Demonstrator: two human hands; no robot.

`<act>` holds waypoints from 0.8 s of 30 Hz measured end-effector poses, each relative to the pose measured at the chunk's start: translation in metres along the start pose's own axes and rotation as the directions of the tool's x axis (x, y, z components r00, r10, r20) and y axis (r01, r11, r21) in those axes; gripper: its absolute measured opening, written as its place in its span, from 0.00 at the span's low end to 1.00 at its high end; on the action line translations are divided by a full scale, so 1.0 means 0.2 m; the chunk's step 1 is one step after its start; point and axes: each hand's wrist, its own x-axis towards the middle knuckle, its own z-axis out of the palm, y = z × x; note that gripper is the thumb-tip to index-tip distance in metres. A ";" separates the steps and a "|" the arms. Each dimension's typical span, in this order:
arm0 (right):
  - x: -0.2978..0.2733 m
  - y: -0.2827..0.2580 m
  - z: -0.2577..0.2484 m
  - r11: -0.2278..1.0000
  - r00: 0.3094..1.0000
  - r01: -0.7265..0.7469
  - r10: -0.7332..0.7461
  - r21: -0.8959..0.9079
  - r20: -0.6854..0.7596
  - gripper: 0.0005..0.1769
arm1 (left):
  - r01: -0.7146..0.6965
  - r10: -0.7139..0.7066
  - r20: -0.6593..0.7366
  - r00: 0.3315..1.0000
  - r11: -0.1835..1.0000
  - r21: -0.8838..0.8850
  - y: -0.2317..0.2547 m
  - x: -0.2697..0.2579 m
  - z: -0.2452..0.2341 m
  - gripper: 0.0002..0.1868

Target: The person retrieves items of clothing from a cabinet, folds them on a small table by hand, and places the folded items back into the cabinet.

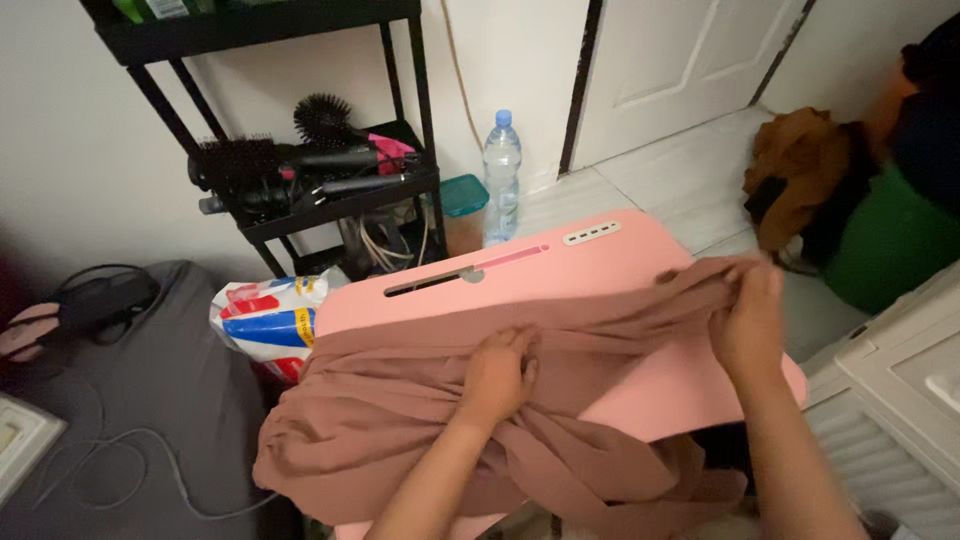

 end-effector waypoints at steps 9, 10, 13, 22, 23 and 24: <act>0.00 0.20 -0.06 0.987 0.982 -0.011 0.041 -0.163 0.182 0.17 | -0.042 0.071 -0.142 0.987 0.979 0.198 -0.06 0.17 0.09 0.24; -0.01 0.21 -0.04 0.990 0.984 0.060 -0.037 -0.129 0.173 0.16 | -0.027 0.046 -0.112 0.993 0.985 0.168 -0.09 0.17 0.10 0.22; -0.06 0.16 0.05 0.985 0.966 0.171 -0.160 -0.036 0.205 0.13 | -0.006 0.021 -0.080 0.997 0.983 0.184 -0.15 0.22 0.12 0.15; 0.02 0.05 0.33 0.941 0.887 0.075 0.088 -0.329 0.454 0.20 | -0.089 0.118 -0.089 0.989 0.954 0.285 -0.18 0.33 0.14 0.10; 0.04 0.08 0.34 0.920 0.883 0.111 0.081 -0.376 0.462 0.21 | -0.081 0.115 -0.106 0.988 0.955 0.285 -0.18 0.35 0.14 0.08; 0.06 0.10 0.35 0.895 0.879 0.147 0.076 -0.420 0.470 0.22 | -0.051 0.076 -0.120 0.990 0.979 0.196 -0.18 0.36 0.13 0.08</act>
